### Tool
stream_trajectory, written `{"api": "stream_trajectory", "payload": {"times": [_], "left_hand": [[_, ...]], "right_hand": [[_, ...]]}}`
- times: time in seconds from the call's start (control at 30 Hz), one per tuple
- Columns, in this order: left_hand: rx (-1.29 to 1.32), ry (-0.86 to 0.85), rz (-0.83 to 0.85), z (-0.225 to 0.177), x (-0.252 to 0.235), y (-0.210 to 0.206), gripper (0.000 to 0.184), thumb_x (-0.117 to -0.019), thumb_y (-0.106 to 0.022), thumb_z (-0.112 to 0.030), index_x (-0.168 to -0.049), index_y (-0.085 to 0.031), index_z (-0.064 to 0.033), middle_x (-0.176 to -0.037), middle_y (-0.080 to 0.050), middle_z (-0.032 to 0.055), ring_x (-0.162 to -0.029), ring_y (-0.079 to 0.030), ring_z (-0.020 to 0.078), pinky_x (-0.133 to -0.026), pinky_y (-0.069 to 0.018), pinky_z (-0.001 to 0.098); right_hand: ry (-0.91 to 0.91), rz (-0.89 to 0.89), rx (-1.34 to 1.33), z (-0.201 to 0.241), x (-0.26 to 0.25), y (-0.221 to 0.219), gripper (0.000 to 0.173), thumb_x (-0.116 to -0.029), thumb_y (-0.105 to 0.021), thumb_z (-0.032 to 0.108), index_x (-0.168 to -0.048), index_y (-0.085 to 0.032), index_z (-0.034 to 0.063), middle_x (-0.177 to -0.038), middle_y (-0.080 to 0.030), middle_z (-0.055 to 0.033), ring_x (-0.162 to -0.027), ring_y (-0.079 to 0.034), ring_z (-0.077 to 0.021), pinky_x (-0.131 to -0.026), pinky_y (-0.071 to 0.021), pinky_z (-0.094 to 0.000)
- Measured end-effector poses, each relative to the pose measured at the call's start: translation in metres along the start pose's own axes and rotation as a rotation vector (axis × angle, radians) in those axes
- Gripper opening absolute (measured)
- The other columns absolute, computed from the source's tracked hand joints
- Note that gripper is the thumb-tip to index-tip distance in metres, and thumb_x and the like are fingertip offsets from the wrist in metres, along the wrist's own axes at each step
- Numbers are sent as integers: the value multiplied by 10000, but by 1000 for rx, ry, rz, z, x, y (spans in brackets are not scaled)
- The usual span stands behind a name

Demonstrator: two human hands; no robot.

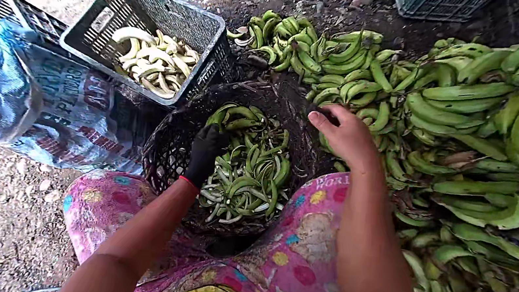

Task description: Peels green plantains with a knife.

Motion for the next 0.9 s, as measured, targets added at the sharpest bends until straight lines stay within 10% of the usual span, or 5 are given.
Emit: {"api": "stream_trajectory", "payload": {"times": [0.2,0.47,0.67,0.9], "left_hand": [[-845,79,413,110,26,-154,587,-985,-538,-527,-1372,-588,-89,-1293,-644,177,-1180,-633,343,-973,-510,603],[-1537,-81,452,137,36,-156,534,-940,-536,-483,-1259,-654,-71,-1399,-573,175,-1249,-568,426,-870,-510,656],[-1235,8,592,108,21,-111,633,-810,-673,-688,-1181,-713,-176,-1363,-602,112,-1229,-586,359,-916,-493,667],[-593,101,525,33,4,-8,543,-866,-798,-368,-1297,-645,-73,-1088,-709,131,-975,-689,221,-922,-556,459]], "right_hand": [[-47,44,-10,-10,-14,2,584,-1018,-536,578,-1392,-617,136,-1293,-665,-197,-1231,-615,-384,-1010,-438,-677],[-121,76,-3,-18,-27,0,605,-1016,-523,598,-1392,-613,133,-1304,-663,-197,-1238,-613,-391,-1012,-439,-677],[-148,95,-4,-14,-32,-2,608,-1040,-499,566,-1424,-583,103,-1362,-624,-222,-1301,-565,-403,-1058,-399,-674],[-129,57,-16,-21,-40,-8,577,-1050,-503,534,-1403,-600,88,-1360,-612,-252,-1300,-554,-429,-1058,-386,-696]]}}
Point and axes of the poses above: each hand's wrist, its own x-axis away from the middle knuckle, its own y-axis out of the back of the hand, z = x × y, the point moved 4 cm from there along -x, towards the middle knuckle
